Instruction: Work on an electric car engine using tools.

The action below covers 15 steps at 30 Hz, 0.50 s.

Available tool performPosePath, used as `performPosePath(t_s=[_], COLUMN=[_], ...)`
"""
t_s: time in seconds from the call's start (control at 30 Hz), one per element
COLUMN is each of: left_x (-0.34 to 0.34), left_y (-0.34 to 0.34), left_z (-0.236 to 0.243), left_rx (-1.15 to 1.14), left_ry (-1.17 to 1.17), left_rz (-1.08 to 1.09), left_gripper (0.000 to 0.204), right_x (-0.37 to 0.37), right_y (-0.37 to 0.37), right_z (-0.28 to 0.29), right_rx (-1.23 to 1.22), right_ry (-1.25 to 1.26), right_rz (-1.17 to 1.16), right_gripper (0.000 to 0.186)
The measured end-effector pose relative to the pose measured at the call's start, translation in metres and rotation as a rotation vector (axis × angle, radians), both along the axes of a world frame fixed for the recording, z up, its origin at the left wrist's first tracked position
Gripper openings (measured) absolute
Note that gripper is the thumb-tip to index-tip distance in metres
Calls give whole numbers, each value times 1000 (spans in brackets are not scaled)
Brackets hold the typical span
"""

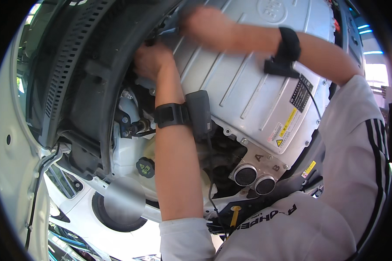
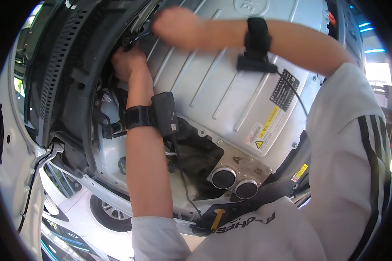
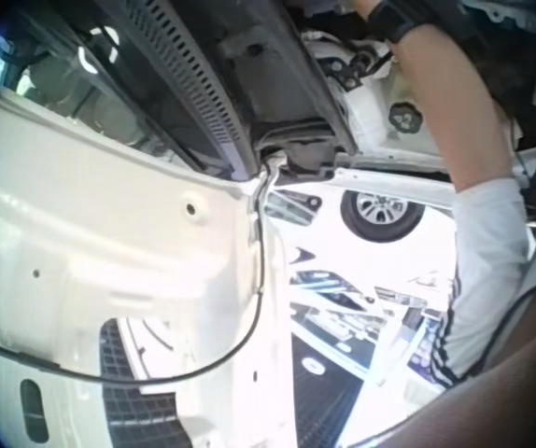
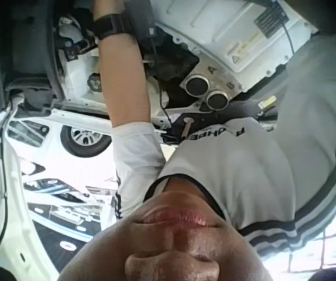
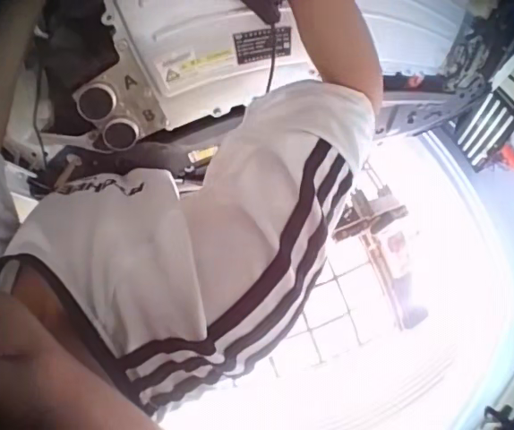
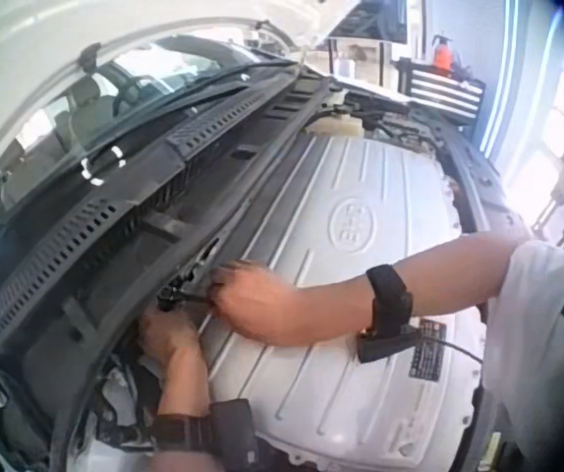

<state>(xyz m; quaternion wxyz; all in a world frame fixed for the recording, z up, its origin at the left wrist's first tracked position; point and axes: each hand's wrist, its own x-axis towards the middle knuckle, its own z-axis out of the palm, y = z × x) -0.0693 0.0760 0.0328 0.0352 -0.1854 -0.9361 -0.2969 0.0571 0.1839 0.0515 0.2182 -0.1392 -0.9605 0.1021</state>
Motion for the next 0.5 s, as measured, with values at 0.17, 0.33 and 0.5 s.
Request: performPosePath(t_s=[0.17,0.33,0.5], left_x=[13,12,6], left_y=[8,5,8], left_z=[5,9,0], left_rx=[46,-13,0], left_ry=[-25,-42,-74], left_rz=[26,7,15], left_gripper=[37,39,39], right_x=[-12,32,-6], right_y=[39,-59,10], right_z=[-18,6,16], right_rx=[240,131,188], right_ry=[-98,-36,-274], right_rz=[56,-34,18], right_gripper=[20,21,19])
